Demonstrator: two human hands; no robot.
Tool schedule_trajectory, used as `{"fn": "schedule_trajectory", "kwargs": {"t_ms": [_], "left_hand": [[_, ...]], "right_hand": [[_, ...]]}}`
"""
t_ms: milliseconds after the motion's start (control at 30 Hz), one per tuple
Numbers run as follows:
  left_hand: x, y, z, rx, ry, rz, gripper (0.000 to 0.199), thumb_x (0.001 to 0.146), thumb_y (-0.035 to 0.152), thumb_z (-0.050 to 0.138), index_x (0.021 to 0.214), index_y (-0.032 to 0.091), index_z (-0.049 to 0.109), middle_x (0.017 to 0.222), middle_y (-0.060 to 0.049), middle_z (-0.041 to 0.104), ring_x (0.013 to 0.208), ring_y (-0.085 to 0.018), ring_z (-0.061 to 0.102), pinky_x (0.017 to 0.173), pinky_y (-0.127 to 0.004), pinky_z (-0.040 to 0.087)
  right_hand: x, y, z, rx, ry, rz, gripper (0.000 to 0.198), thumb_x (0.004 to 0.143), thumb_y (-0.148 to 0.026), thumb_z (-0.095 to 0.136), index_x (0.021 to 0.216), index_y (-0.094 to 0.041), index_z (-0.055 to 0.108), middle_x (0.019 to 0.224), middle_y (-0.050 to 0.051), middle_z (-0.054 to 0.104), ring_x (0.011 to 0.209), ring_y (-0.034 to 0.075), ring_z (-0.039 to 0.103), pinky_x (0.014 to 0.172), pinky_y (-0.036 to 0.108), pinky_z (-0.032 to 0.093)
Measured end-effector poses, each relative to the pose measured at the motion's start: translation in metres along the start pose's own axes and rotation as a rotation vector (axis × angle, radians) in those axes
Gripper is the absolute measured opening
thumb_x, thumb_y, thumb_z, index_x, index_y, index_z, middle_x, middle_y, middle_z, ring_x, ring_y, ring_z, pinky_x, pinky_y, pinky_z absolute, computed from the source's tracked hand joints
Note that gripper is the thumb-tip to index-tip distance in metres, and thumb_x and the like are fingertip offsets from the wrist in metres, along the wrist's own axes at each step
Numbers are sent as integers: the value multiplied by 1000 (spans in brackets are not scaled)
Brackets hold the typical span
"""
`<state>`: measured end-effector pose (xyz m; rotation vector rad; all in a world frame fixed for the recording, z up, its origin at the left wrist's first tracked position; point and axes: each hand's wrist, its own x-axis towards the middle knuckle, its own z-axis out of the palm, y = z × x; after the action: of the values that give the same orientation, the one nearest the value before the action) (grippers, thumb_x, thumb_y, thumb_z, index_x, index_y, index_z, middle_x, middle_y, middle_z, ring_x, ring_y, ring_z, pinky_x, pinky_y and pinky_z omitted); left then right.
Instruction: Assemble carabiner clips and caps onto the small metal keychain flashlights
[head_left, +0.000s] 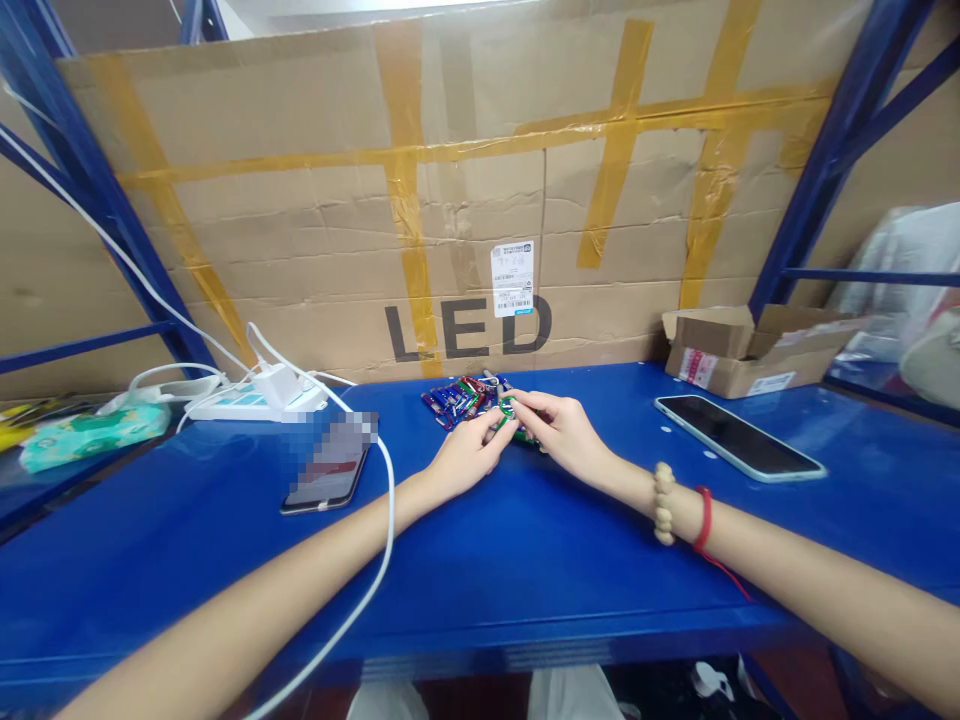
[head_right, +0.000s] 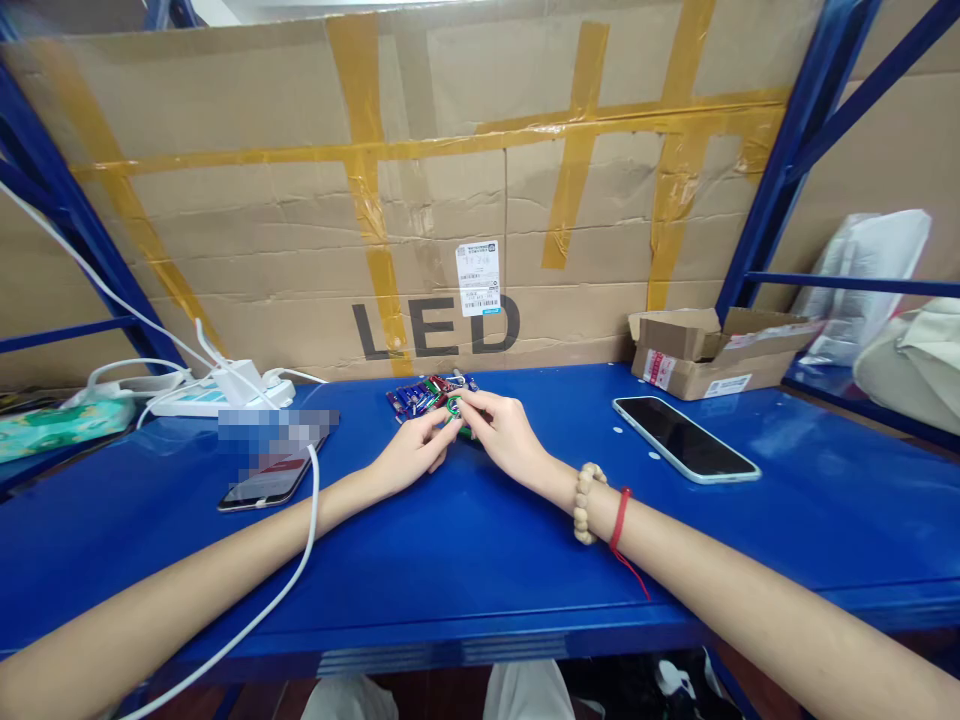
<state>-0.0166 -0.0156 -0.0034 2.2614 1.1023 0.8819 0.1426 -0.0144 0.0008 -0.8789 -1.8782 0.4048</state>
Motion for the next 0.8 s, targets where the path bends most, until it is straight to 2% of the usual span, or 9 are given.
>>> {"fn": "schedule_trajectory", "kwargs": {"t_ms": [100, 167, 267, 433, 567, 633, 700, 800], "left_hand": [[-1, 3, 0, 108, 46, 24, 32, 90, 42, 34, 97, 20, 57, 55, 5, 55, 48, -11, 50, 52, -21, 37], [-3, 5, 0, 194, 77, 43, 32, 90, 40, 34, 98, 21, 58, 66, 2, 63, 53, -12, 55, 55, -21, 38], [-5, 7, 0, 333, 113, 49, 32, 91, 40, 34, 100, 23, 59, 77, 1, 67, 58, -14, 59, 57, -22, 39], [-7, 9, 1, 458, 122, 31, 34, 91, 41, 32, 103, 24, 58, 79, -1, 69, 63, -17, 64, 58, -23, 40], [-6, 10, 1, 448, 68, 17, 33, 92, 40, 30, 108, 25, 56, 85, -1, 69, 69, -18, 65, 61, -23, 41], [-5, 10, -1, 402, 58, -6, 32, 92, 39, 29, 103, 26, 56, 83, 0, 68, 69, -17, 63, 61, -23, 40], [-3, 8, -2, 339, 90, -25, 31, 92, 38, 29, 93, 25, 57, 79, 2, 66, 67, -15, 61, 60, -22, 38], [-1, 2, -4, 201, 210, -60, 33, 91, 41, 28, 78, 22, 51, 68, 3, 60, 61, -12, 55, 57, -21, 35]], "right_hand": [[0, -1, 0, 40, 10, 29, 33, 84, -34, 46, 103, -17, 68, 92, 6, 69, 72, 16, 60, 61, 26, 47], [0, -2, 0, 91, -2, 80, 35, 83, -35, 47, 104, -16, 68, 78, 4, 67, 61, 13, 56, 55, 25, 45], [1, -4, 1, 190, -28, 179, 38, 81, -38, 49, 103, -13, 67, 57, -1, 57, 48, 9, 46, 48, 23, 40], [0, -4, 1, 367, -16, 299, 44, 74, -44, 56, 100, -11, 67, 53, -3, 48, 48, 8, 41, 43, 21, 32], [0, 1, 3, 492, -19, 410, 47, 70, -48, 61, 97, -11, 66, 52, -4, 45, 47, 7, 38, 42, 21, 26], [0, 3, 2, 544, -24, 442, 44, 68, -48, 63, 93, -12, 66, 53, -4, 44, 46, 7, 37, 42, 21, 24], [1, 4, 1, 594, -20, 439, 39, 68, -46, 64, 89, -13, 65, 55, -5, 45, 46, 6, 36, 42, 21, 23], [3, 5, -1, 647, -10, 422, 34, 70, -44, 64, 86, -14, 65, 56, -5, 45, 45, 5, 35, 44, 21, 25]]}}
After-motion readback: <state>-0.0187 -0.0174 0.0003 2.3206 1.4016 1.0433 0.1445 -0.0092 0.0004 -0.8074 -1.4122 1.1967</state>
